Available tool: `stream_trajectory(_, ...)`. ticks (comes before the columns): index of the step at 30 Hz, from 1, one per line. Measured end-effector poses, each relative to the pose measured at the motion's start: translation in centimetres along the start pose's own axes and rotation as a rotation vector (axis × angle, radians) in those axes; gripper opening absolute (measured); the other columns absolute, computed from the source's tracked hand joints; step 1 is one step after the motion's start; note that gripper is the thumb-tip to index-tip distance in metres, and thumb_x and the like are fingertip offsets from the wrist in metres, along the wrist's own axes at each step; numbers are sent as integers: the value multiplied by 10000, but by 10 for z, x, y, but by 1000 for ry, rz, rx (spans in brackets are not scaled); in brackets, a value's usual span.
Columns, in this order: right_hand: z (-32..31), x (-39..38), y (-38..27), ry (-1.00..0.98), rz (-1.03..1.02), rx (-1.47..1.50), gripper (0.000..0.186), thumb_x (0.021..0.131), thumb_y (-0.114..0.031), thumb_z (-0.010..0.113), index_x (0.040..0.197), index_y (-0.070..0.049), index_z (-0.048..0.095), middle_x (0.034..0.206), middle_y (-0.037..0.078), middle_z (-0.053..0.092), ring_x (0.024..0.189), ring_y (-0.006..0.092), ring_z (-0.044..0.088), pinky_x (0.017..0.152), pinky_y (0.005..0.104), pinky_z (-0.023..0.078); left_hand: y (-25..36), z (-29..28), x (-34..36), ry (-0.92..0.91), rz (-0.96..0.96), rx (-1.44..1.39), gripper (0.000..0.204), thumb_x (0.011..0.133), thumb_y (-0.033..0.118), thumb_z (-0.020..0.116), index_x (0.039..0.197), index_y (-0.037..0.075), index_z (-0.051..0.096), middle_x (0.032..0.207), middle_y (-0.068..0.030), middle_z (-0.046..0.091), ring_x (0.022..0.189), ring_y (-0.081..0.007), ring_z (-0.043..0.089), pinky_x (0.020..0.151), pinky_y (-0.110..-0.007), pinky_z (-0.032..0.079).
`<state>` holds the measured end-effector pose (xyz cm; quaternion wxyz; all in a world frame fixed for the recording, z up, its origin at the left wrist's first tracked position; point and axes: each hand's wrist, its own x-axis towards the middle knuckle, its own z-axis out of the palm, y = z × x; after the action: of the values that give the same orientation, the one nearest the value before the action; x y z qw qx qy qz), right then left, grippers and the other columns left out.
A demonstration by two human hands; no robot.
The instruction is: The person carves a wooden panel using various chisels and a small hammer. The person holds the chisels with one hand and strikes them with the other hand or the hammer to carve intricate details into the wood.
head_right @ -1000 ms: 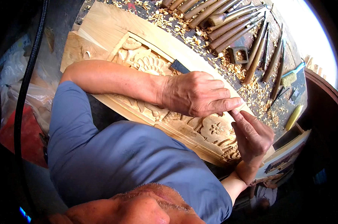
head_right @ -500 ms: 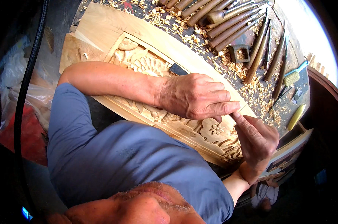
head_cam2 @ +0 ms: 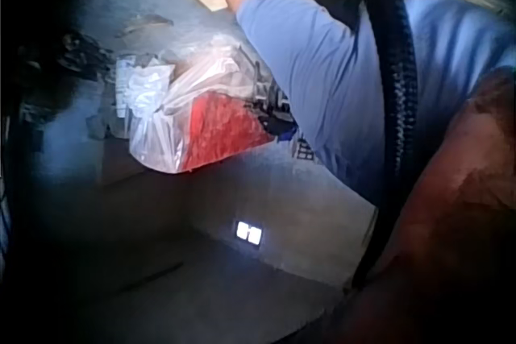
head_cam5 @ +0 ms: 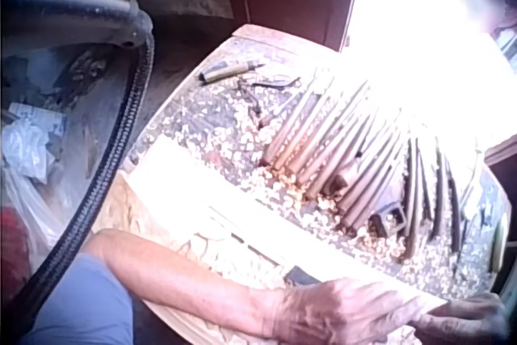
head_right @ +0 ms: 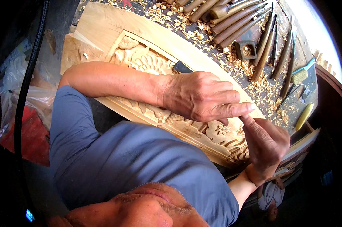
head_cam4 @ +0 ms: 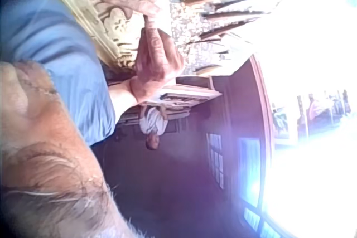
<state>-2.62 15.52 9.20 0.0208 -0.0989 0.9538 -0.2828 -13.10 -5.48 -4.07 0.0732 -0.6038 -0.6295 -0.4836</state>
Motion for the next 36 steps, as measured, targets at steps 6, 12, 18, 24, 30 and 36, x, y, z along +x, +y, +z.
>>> stream_trajectory(6, 3, 1, 3, 13, -32, 12, 423, 735, 32, 887, 1148, -54, 864, 739, 106, 693, 595, 220, 649, 546, 336, 457, 0, 0, 1, -16, -21, -16, 573, 943, 232, 732, 1456, -5, 637, 1005, -75, 694, 866, -210, 732, 683, -336, 613)
stream_trajectory(12, 6, 3, 4, 32, -76, -25, 434, 731, 21, 894, 1151, -85, 869, 745, 87, 698, 591, 207, 644, 540, 332, 453, -1, 1, -1, 12, -5, 96, 494, 917, 183, 722, 1370, -6, 672, 993, -79, 695, 840, -199, 736, 623, -322, 609)
stream_trajectory(18, 15, 2, 2, 68, -62, -25, 427, 716, 23, 888, 1127, -94, 879, 730, 72, 685, 585, 197, 639, 535, 324, 451, 1, -3, 0, 7, -56, 80, 352, 899, 181, 710, 1206, 10, 686, 878, -42, 619, 748, -179, 689, 544, -317, 550)
stream_trajectory(24, 16, 3, -2, 68, -58, -25, 403, 714, 21, 884, 1103, -80, 883, 721, 72, 679, 582, 194, 645, 534, 319, 458, 1, -4, 0, 6, -58, 76, 228, 902, 192, 701, 1084, 56, 675, 827, -24, 563, 701, -170, 659, 522, -315, 522)
stream_trajectory(30, 19, 6, -2, 63, -89, -23, 381, 749, 29, 893, 1118, -66, 877, 725, 84, 683, 586, 201, 663, 527, 320, 470, 0, -5, 0, 22, -69, 80, 198, 907, 230, 740, 1018, 84, 666, 803, -18, 542, 678, -162, 635, 515, -314, 513)
stream_trajectory(36, 21, 4, 0, 57, -99, -20, 383, 763, 50, 899, 1132, -51, 869, 754, 104, 702, 597, 210, 673, 534, 326, 489, 2, -5, -2, 48, -85, 91, 291, 898, 328, 798, 975, 97, 638, 795, -13, 540, 641, -156, 613, 498, -312, 495)
